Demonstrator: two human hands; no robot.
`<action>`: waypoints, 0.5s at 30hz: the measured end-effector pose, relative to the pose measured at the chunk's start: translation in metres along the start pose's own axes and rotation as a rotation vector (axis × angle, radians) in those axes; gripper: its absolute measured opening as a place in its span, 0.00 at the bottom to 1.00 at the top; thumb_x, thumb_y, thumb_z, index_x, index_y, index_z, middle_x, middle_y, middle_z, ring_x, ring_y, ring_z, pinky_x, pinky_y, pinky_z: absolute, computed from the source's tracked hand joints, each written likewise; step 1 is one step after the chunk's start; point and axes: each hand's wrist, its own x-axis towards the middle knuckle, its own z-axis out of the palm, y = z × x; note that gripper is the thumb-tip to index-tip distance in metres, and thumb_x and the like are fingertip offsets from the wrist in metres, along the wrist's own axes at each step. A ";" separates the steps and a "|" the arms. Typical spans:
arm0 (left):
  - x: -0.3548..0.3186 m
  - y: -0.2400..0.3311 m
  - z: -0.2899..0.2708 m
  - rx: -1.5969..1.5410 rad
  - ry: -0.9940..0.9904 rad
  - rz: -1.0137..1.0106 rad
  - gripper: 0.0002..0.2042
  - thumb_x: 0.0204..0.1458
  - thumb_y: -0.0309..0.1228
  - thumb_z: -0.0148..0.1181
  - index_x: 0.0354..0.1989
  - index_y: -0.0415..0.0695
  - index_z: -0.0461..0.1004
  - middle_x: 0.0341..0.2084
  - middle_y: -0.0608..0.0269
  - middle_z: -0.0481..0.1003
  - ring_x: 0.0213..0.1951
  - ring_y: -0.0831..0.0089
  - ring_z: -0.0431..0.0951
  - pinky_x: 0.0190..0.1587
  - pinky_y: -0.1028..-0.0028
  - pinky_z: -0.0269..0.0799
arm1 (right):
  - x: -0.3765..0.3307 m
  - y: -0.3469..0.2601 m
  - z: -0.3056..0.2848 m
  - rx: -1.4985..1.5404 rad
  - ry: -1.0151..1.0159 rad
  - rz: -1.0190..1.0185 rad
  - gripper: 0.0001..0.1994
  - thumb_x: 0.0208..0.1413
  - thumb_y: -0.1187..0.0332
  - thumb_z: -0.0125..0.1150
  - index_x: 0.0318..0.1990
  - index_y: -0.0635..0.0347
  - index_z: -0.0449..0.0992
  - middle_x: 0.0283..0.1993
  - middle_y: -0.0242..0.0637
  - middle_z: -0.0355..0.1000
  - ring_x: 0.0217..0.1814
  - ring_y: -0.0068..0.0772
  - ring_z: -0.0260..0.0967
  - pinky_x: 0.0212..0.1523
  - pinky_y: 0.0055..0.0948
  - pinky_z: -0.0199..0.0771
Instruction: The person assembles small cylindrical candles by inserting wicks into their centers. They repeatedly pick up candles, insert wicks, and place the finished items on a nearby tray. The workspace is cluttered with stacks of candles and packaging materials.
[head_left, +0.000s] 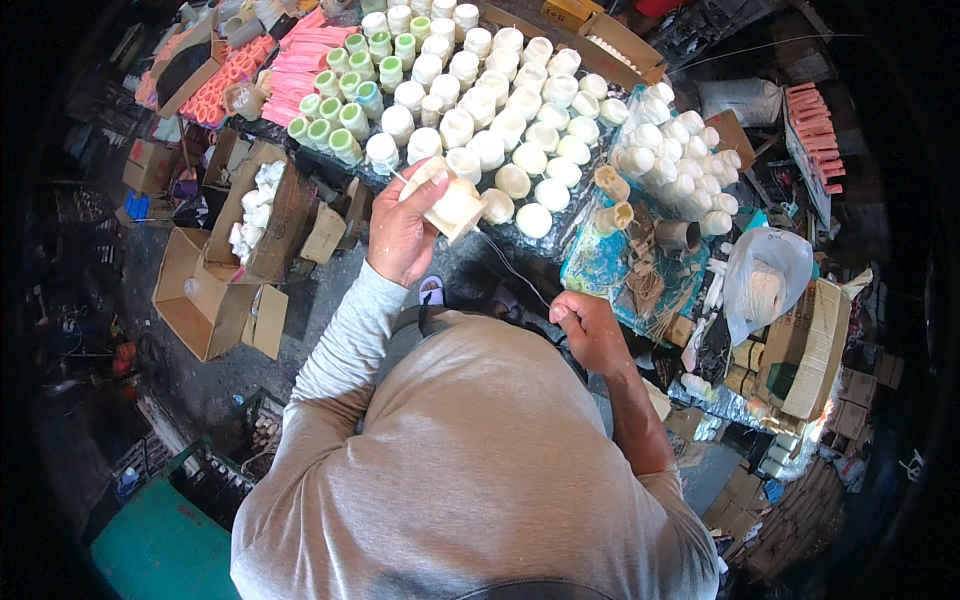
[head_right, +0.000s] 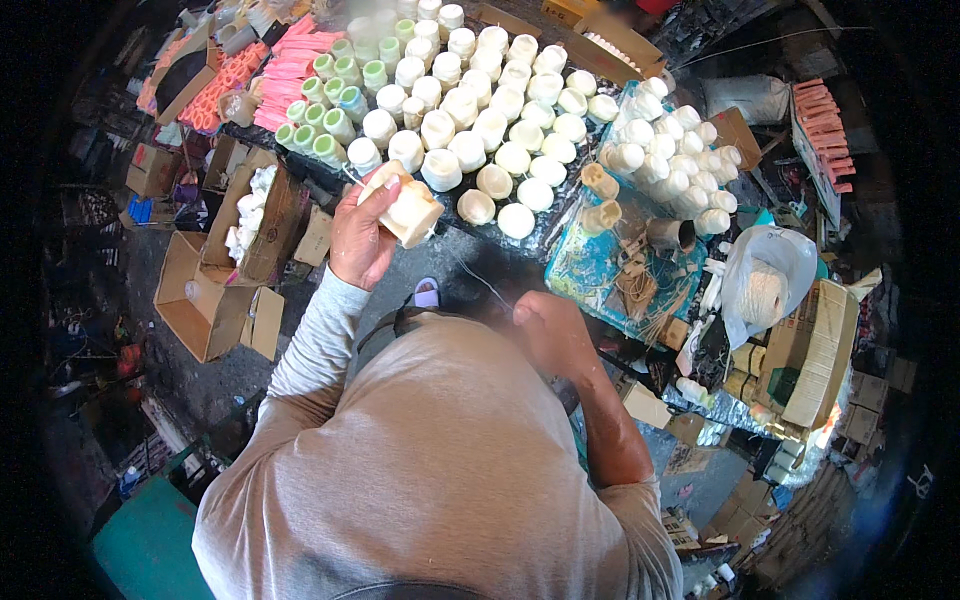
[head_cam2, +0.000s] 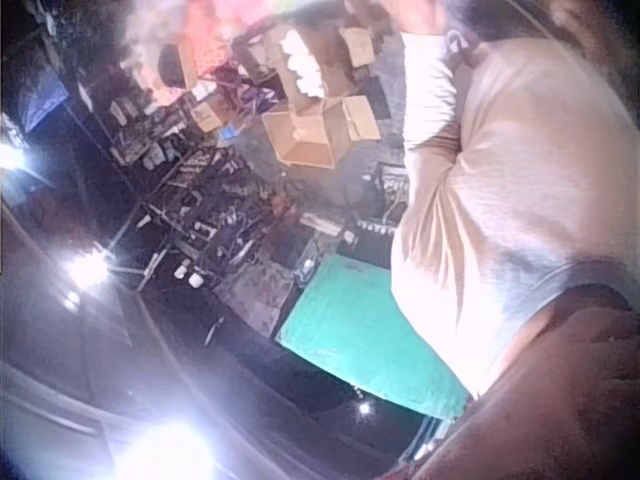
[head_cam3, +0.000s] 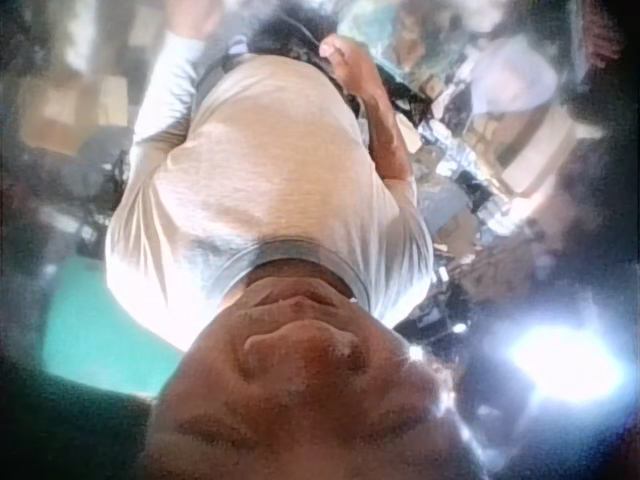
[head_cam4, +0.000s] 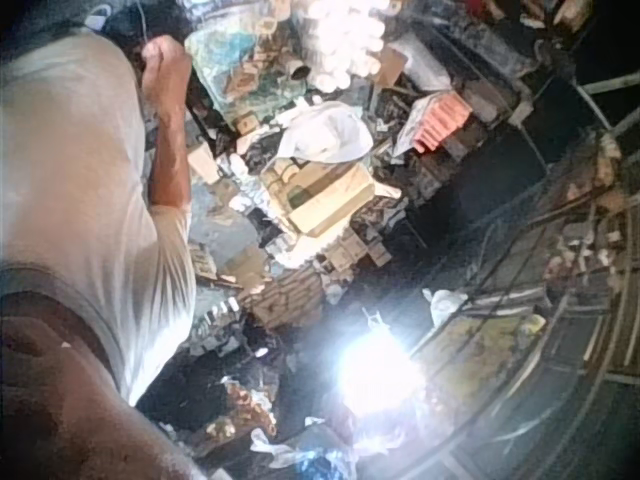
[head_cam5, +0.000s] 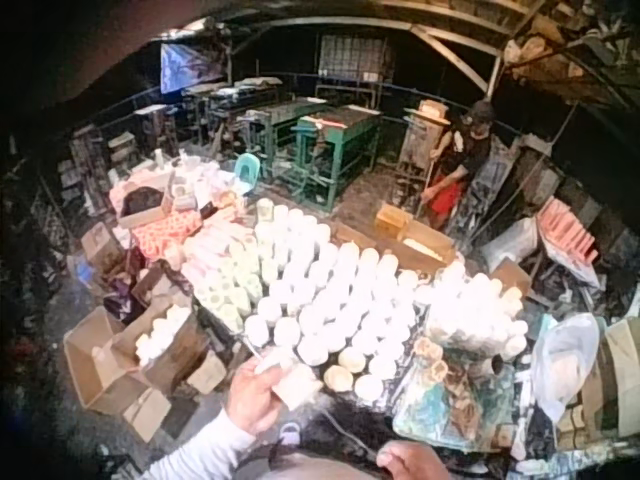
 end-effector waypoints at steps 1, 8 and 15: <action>0.000 -0.001 0.000 -0.008 0.000 0.009 0.19 0.64 0.26 0.63 0.60 0.32 0.71 0.51 0.52 0.80 0.51 0.65 0.84 0.55 0.64 0.81 | -0.004 0.001 -0.002 0.001 -0.009 -0.001 0.09 0.68 0.71 0.55 0.35 0.66 0.77 0.27 0.36 0.73 0.31 0.25 0.65 0.34 0.31 0.67; -0.001 0.003 0.008 -0.049 0.027 -0.004 0.20 0.73 0.37 0.52 0.61 0.31 0.72 0.51 0.52 0.81 0.51 0.64 0.83 0.57 0.65 0.79 | -0.013 0.009 -0.009 0.007 -0.093 0.028 0.09 0.68 0.71 0.55 0.38 0.67 0.77 0.30 0.37 0.75 0.33 0.28 0.69 0.38 0.32 0.71; -0.009 -0.011 0.031 0.092 -0.029 0.004 0.22 0.73 0.38 0.51 0.63 0.31 0.71 0.52 0.51 0.80 0.51 0.62 0.83 0.56 0.63 0.80 | 0.023 -0.031 0.014 0.324 0.010 -0.099 0.16 0.67 0.64 0.61 0.56 0.67 0.78 0.47 0.50 0.82 0.46 0.37 0.79 0.50 0.37 0.77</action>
